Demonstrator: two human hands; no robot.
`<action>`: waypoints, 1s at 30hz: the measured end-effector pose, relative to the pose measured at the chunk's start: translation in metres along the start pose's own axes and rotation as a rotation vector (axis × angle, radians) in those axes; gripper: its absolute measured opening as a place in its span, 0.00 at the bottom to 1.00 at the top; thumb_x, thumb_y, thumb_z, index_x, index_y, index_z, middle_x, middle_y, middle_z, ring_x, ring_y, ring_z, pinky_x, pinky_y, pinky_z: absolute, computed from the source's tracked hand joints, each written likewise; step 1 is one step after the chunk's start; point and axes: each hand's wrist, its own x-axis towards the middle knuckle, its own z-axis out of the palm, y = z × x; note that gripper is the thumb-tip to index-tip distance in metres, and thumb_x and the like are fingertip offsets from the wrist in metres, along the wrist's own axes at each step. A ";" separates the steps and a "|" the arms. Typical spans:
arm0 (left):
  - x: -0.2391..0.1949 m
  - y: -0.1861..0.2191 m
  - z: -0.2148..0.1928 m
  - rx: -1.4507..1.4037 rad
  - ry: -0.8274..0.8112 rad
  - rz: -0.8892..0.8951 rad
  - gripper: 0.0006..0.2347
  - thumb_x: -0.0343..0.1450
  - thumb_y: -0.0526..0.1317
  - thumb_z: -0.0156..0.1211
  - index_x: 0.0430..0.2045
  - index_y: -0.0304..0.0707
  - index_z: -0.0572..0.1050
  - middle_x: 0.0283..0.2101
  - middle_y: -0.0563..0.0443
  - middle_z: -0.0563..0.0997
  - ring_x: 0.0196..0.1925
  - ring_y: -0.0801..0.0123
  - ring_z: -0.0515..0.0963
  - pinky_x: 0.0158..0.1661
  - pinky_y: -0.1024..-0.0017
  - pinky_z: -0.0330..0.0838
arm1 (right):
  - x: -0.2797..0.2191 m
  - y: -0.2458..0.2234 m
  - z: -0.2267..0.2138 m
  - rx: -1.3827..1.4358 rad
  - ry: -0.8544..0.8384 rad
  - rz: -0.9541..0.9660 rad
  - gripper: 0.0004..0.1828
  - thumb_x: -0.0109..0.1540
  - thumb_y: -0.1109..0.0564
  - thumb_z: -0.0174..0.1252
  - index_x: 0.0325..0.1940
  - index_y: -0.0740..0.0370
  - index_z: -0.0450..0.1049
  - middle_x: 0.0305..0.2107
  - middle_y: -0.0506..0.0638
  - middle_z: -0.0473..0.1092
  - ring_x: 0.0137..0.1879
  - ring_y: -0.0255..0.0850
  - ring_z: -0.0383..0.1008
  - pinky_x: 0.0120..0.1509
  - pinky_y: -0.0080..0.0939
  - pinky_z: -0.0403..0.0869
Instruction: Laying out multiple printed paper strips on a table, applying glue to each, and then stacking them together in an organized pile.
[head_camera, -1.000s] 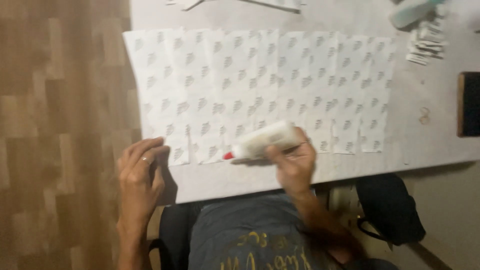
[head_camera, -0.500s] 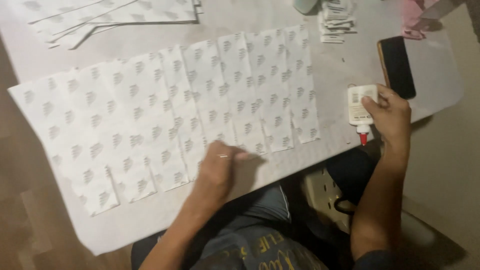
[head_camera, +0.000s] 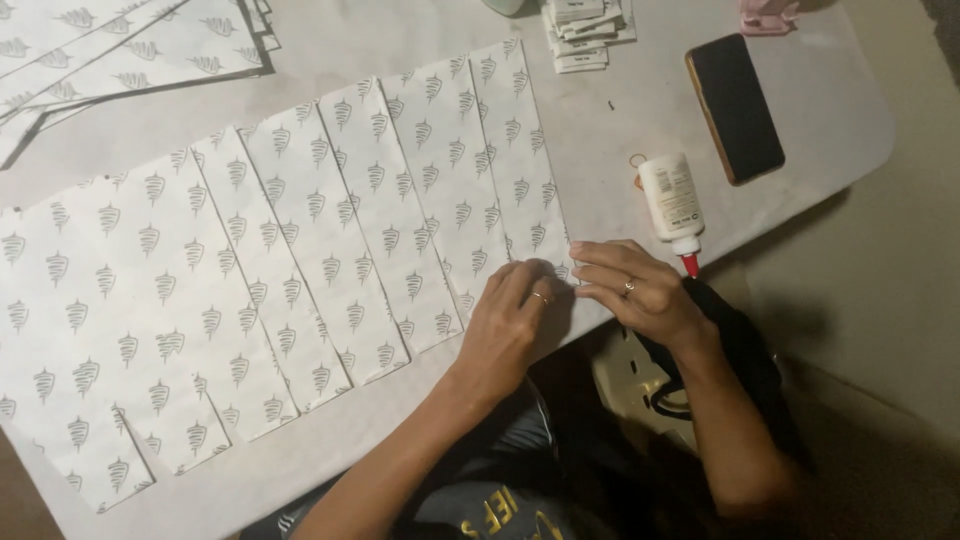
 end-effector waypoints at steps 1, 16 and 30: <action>0.002 0.001 -0.003 0.018 -0.008 0.014 0.06 0.68 0.28 0.64 0.35 0.24 0.74 0.40 0.34 0.76 0.48 0.45 0.81 0.52 0.55 0.74 | 0.000 0.002 0.001 0.012 0.021 -0.036 0.08 0.58 0.66 0.69 0.41 0.69 0.81 0.45 0.62 0.79 0.51 0.58 0.81 0.52 0.55 0.79; 0.003 0.002 -0.016 0.065 -0.043 0.087 0.01 0.68 0.24 0.62 0.29 0.20 0.78 0.35 0.33 0.78 0.48 0.47 0.82 0.50 0.55 0.77 | -0.001 0.005 0.005 0.006 0.079 -0.175 0.03 0.61 0.71 0.64 0.38 0.72 0.80 0.42 0.63 0.79 0.49 0.60 0.81 0.47 0.56 0.80; -0.003 0.006 0.015 0.143 0.023 -0.206 0.03 0.67 0.25 0.58 0.24 0.25 0.78 0.41 0.40 0.74 0.44 0.54 0.78 0.42 0.61 0.69 | -0.002 0.008 0.013 0.003 0.048 0.040 0.01 0.62 0.67 0.65 0.35 0.68 0.80 0.37 0.56 0.77 0.48 0.57 0.79 0.51 0.54 0.78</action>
